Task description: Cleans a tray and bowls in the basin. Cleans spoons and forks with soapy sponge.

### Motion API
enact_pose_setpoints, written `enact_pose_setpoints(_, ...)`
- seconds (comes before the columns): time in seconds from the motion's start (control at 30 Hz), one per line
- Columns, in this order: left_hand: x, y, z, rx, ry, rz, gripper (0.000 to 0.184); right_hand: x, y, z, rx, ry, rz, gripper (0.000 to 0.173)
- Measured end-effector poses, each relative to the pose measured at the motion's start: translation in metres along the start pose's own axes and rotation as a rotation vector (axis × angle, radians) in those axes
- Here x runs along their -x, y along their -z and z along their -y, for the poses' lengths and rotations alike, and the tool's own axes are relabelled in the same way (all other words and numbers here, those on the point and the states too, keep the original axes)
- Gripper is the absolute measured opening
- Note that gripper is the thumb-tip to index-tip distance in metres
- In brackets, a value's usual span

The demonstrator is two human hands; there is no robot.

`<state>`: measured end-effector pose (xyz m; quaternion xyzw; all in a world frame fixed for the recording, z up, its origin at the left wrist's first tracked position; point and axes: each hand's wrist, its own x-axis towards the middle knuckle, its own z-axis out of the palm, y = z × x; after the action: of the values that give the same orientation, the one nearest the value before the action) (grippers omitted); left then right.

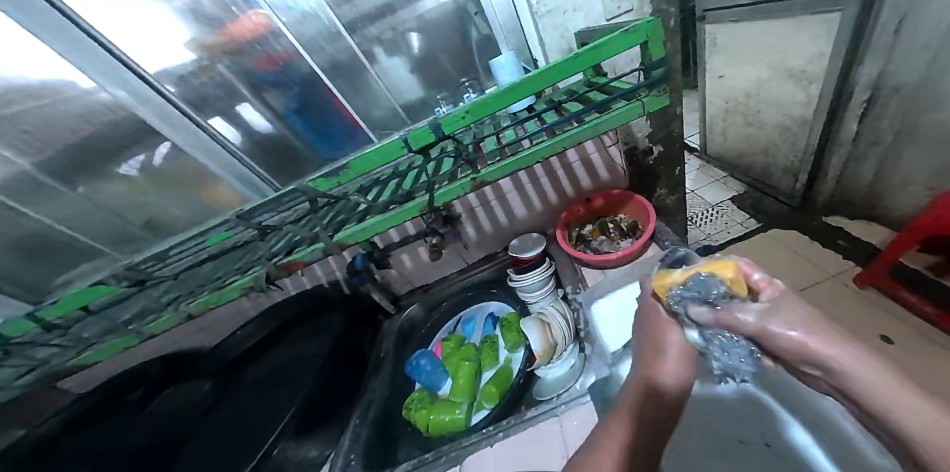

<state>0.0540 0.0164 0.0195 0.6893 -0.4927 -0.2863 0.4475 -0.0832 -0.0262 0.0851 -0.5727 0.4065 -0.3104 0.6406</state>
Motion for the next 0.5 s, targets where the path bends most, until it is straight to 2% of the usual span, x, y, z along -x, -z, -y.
enact_pose_setpoints(0.03, 0.001, -0.003, -0.003, -0.066, -0.012, 0.01, 0.054, -0.002, -0.002, -0.003, 0.009, 0.004, -0.076, 0.061)
enact_pose_setpoints(0.13, -0.003, -0.001, -0.013, -0.223, 0.033, 0.19, 0.037, -0.017, 0.006, -0.026, -0.129, -0.017, -0.253, 0.053)
enact_pose_setpoints(0.17, -0.003, 0.001, -0.014, -0.141, 0.112, 0.259, 0.033, -0.022, 0.013, -0.033, -0.179, -0.04, -0.278, 0.052)
enact_pose_setpoints(0.23, -0.002, 0.001, -0.01, 0.187, 0.36, 0.344, 0.024, -0.03, 0.025, -0.046, -0.259, -0.07, -0.304, 0.053)
enact_pose_setpoints(0.3, -0.001, 0.004, -0.011, 0.492, 0.547, 0.393, 0.024, -0.037, 0.035, -0.053, -0.326, -0.043, -0.293, 0.052)
enact_pose_setpoints(0.4, 0.007, 0.005, -0.009, 0.647, 0.603, 0.301, 0.024, -0.034, 0.045, -0.053, -0.434, 0.003, -0.182, 0.042)
enact_pose_setpoints(0.47, 0.011, 0.006, -0.006, 0.581, 0.552, 0.186, 0.023, -0.029, 0.05, -0.047, -0.456, 0.012, -0.142, 0.033)
enact_pose_setpoints(0.5, 0.012, 0.008, -0.002, 0.523, 0.514, 0.141, 0.024, -0.026, 0.051, -0.045, -0.396, -0.003, -0.102, 0.034)
